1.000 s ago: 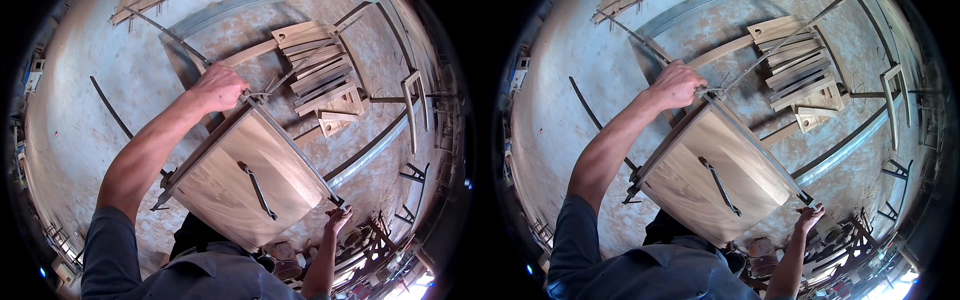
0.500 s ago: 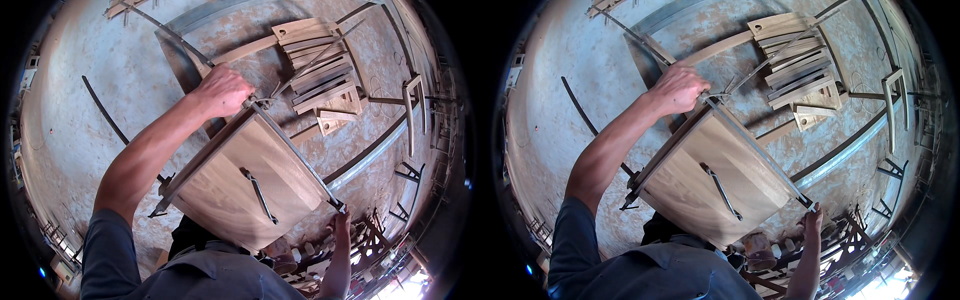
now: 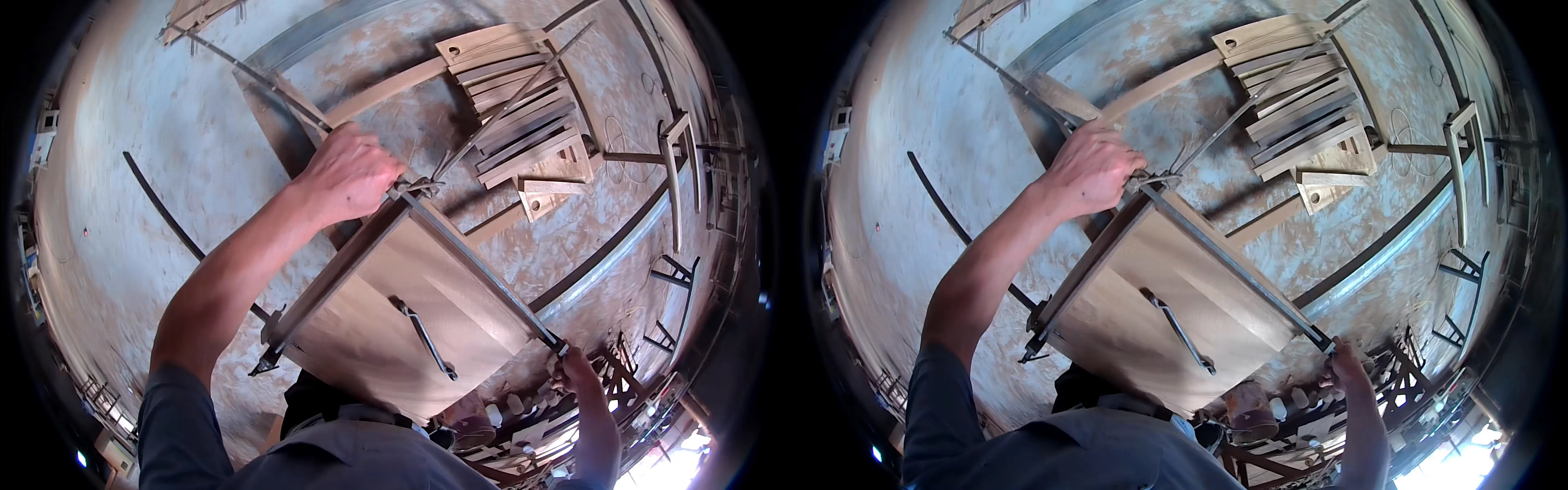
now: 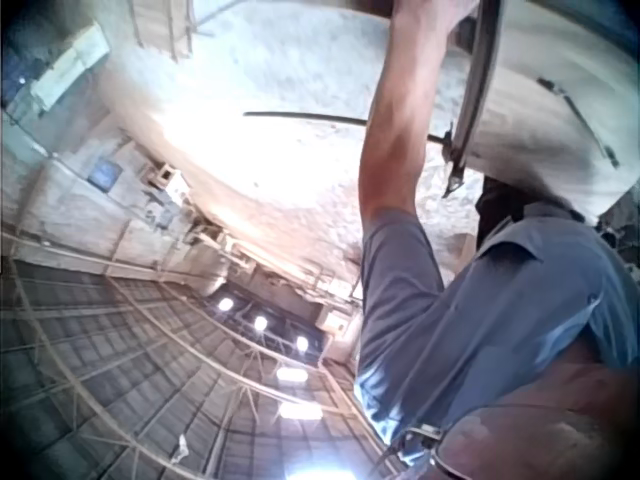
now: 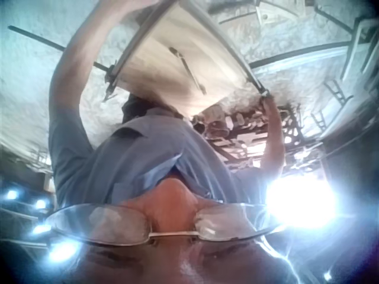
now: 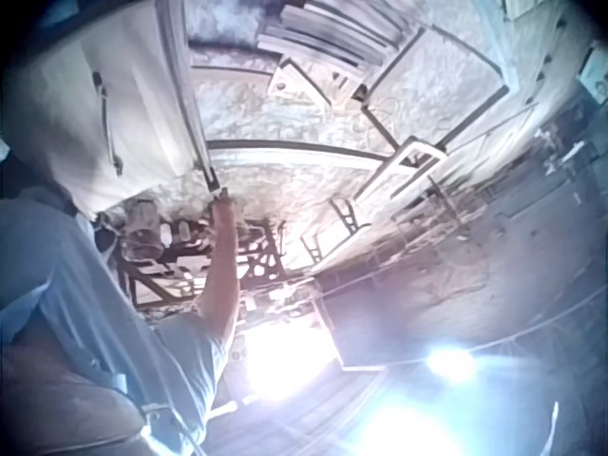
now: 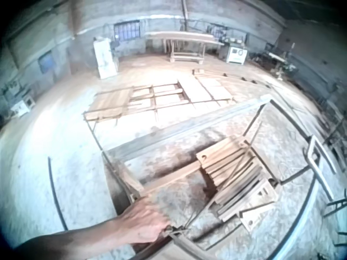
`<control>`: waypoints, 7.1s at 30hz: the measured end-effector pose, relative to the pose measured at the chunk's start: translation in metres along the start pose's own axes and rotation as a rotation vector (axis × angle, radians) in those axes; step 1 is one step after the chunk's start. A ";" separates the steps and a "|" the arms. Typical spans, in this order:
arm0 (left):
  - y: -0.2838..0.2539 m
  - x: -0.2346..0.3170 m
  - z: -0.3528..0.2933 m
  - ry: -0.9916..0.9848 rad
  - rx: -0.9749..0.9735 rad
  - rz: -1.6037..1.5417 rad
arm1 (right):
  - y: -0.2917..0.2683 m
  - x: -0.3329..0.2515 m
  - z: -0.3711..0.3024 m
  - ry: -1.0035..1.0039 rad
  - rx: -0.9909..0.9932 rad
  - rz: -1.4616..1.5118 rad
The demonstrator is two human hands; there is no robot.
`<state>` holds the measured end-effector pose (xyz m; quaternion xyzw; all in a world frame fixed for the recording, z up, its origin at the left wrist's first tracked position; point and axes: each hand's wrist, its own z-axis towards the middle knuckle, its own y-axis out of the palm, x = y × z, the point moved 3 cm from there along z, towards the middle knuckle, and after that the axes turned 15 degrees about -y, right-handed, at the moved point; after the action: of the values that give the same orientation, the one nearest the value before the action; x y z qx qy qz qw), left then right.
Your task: The person uses a wrench to tighten clamps on a wooden box-like structure, securing the pieces together. They then remove the clamps and apply glue to the edges of small wooden slats using a brush before placing them into a frame.
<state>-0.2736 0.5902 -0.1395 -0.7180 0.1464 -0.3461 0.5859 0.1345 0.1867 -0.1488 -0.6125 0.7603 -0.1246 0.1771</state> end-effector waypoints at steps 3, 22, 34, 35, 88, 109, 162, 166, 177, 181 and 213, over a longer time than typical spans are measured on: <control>0.001 -0.002 0.001 0.000 -0.018 0.050 | -0.014 -0.001 0.010 0.089 -0.141 0.037; -0.012 0.003 -0.002 -0.100 -0.098 0.025 | 0.006 0.076 -0.012 -1.165 0.312 0.068; -0.018 0.011 -0.002 -0.153 -0.100 0.080 | -0.007 0.049 -0.003 -1.530 0.558 -0.483; -0.017 0.010 -0.002 -0.159 -0.120 0.106 | -0.003 0.049 0.000 -1.523 0.573 -0.457; -0.018 -0.001 -0.005 -0.120 -0.100 0.030 | -0.013 -0.020 0.010 -0.970 0.644 0.376; -0.016 -0.007 -0.007 -0.085 -0.081 0.001 | -0.040 -0.042 0.034 -0.501 0.380 0.157; -0.034 -0.020 -0.211 -0.553 0.409 -0.599 | 0.162 0.087 -0.100 -0.683 -0.150 0.290; 0.026 -0.013 -0.322 -0.842 0.316 -0.752 | 0.163 0.085 -0.090 -0.631 -0.112 0.288; 0.062 0.017 -0.375 -1.022 -0.008 -1.071 | 0.159 0.091 -0.081 -0.676 -0.102 0.292; 0.058 0.032 -0.382 -1.018 -0.147 -1.032 | 0.155 0.100 -0.079 -0.748 -0.180 0.346; 0.088 0.006 -0.439 -0.804 -0.268 -0.862 | 0.254 0.555 -0.140 -0.157 0.220 0.723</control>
<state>-0.5457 0.2375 -0.1884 -0.8548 -0.3482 -0.2324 0.3066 -0.2537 -0.3030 -0.1898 -0.2899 0.8934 -0.0876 0.3318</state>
